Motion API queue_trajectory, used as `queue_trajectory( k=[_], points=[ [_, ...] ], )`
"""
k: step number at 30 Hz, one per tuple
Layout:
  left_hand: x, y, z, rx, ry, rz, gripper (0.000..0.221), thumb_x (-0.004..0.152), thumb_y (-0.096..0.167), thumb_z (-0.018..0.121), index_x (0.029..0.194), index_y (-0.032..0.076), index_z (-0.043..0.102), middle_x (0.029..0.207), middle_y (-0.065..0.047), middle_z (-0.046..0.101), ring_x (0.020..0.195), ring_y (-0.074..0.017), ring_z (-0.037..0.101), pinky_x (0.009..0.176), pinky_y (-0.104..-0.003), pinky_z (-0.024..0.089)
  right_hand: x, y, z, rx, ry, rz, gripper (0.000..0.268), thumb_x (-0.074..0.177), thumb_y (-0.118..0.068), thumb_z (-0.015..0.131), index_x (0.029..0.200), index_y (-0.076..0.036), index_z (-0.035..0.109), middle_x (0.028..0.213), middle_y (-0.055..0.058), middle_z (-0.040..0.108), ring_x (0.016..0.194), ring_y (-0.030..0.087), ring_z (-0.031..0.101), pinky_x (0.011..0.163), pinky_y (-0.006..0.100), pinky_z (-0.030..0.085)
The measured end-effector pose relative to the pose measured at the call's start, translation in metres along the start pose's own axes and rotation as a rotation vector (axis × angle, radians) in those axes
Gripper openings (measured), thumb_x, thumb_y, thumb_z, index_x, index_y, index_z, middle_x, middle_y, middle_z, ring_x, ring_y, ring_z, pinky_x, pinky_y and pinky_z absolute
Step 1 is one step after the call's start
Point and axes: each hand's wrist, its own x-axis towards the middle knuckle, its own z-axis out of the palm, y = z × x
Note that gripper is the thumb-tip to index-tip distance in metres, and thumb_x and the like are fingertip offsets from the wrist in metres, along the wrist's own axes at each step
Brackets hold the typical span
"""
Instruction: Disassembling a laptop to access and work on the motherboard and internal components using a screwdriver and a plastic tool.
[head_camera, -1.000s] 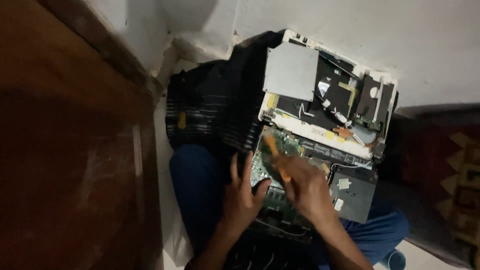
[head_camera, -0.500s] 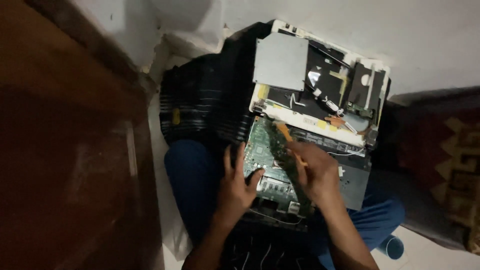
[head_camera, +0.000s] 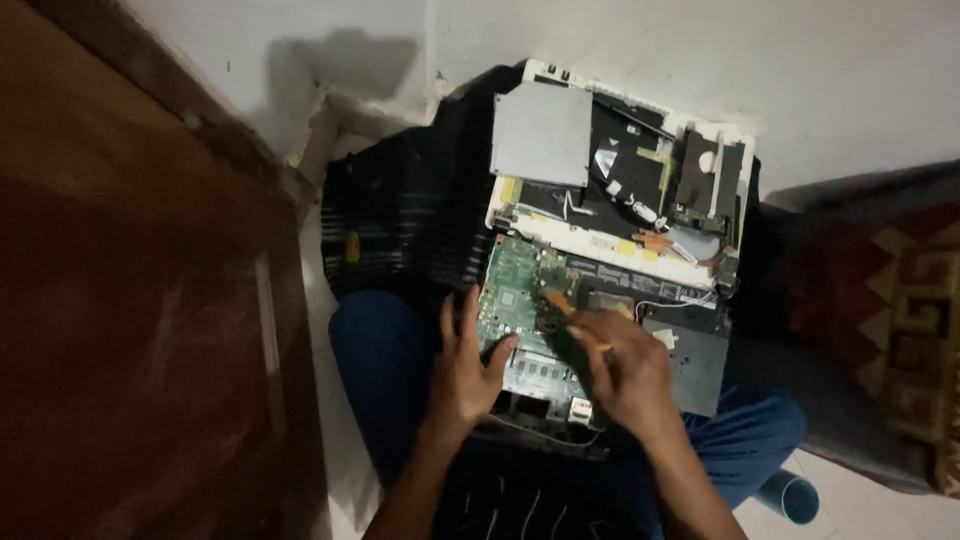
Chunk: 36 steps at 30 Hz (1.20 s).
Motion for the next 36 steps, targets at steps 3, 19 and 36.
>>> queue_trajectory(
  k=[3, 19, 36],
  points=[
    [0.0, -0.001, 0.002, 0.039, 0.001, -0.022, 0.084, 0.094, 0.044, 0.069, 0.163, 0.016, 0.029, 0.163, -0.027, 0.026, 0.129, -0.0571, 0.052, 0.09, -0.065, 0.055, 0.012, 0.015, -0.009, 0.041, 0.002, 0.032, 0.022, 0.095, -0.007, 0.063, 0.114, -0.008, 0.075, 0.105, 0.013, 0.076, 0.093, 0.043, 0.072, 0.081, 0.05, 0.057],
    [-0.002, 0.003, -0.001, 0.05, 0.026, 0.055, 0.084, 0.097, 0.038, 0.068, 0.164, 0.015, 0.024, 0.159, -0.032, 0.028, 0.129, -0.0592, 0.05, 0.094, -0.066, 0.054, -0.005, 0.013, -0.004, -0.022, 0.016, 0.074, 0.011, 0.095, -0.014, 0.071, 0.104, -0.011, 0.076, 0.09, 0.014, 0.077, 0.083, 0.044, 0.073, 0.072, 0.05, 0.059],
    [-0.005, 0.024, -0.011, 0.025, -0.026, -0.035, 0.085, 0.096, 0.035, 0.07, 0.164, 0.015, 0.025, 0.161, -0.033, 0.024, 0.132, -0.0593, 0.048, 0.097, -0.067, 0.051, -0.033, -0.002, -0.03, -0.022, -0.072, 0.012, 0.023, 0.102, -0.024, 0.056, 0.097, -0.014, 0.076, 0.09, 0.007, 0.076, 0.084, 0.035, 0.074, 0.07, 0.043, 0.059]
  ],
)
